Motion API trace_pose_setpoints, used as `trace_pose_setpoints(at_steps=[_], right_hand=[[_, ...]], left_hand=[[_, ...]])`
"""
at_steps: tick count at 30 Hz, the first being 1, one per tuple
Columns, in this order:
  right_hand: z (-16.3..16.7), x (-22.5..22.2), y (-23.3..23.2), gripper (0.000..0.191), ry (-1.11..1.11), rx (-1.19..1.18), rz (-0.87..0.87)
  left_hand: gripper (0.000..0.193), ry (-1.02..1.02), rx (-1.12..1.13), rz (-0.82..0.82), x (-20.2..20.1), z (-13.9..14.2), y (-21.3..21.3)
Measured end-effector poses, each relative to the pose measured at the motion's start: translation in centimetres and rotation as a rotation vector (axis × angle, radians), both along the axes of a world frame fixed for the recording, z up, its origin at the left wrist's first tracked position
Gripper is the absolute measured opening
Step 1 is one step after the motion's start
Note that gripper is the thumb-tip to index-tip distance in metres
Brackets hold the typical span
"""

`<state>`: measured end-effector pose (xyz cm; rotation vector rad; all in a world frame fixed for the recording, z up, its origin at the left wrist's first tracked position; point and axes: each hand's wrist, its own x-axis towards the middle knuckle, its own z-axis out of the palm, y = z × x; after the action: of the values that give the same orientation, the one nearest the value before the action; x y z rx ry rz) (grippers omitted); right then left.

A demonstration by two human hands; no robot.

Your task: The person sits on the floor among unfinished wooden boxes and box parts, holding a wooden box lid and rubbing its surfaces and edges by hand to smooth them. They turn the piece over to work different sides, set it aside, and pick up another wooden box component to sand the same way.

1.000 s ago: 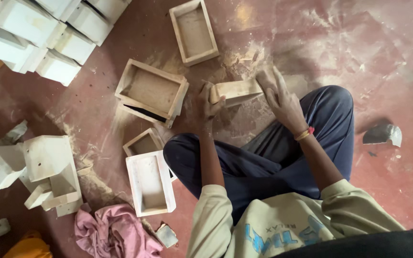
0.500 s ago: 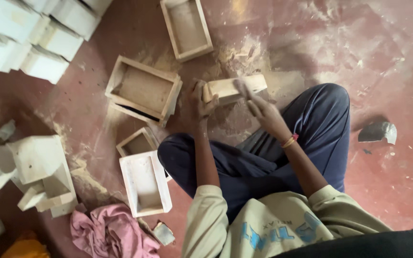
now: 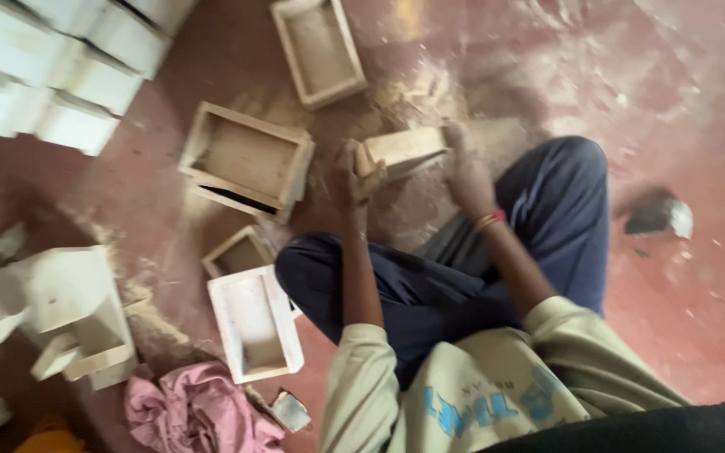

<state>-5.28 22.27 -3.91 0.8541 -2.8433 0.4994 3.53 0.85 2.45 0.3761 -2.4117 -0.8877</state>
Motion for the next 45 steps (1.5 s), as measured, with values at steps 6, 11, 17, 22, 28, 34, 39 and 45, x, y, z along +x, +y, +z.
trace_pose_setpoints(at_steps=[6, 11, 17, 22, 28, 34, 39, 45], right_hand=[[6.1, 7.8, -0.4, 0.065, -0.153, -0.402, 0.012], [5.5, 3.0, 0.9, 0.066, -0.191, -0.128, -0.067], [8.2, 5.1, -1.3, 0.070, -0.189, -0.120, 0.027], [9.2, 8.7, -0.9, 0.074, -0.257, -0.212, 0.029], [3.1, 2.2, 0.9, 0.069, -0.148, -0.076, -0.097], [3.9, 1.3, 0.1, 0.067, -0.475, 0.045, -0.123], [10.3, 7.0, -2.0, 0.069, -0.194, -0.243, 0.071], [16.3, 7.9, -2.1, 0.073, -0.250, -0.301, 0.182]], left_hand=[[0.053, 0.068, -0.166, -0.093, 0.3, -0.7, 1.7], [0.056, 0.069, -0.227, -0.024, -0.6, -0.4, 2.7], [0.051, 0.038, -0.177, -0.012, 0.0, -0.8, 3.1], [0.050, 0.054, -0.150, 0.003, 1.4, -1.4, 2.8], [0.050, 0.097, -0.135, 0.017, -0.1, -0.9, 3.5], [0.041, 0.072, -0.183, 0.101, -0.6, -0.2, 3.8], [0.041, 0.034, -0.153, 0.166, 0.0, -0.6, 3.3], [0.046, 0.018, -0.177, 0.105, 0.4, 0.6, 3.5]])
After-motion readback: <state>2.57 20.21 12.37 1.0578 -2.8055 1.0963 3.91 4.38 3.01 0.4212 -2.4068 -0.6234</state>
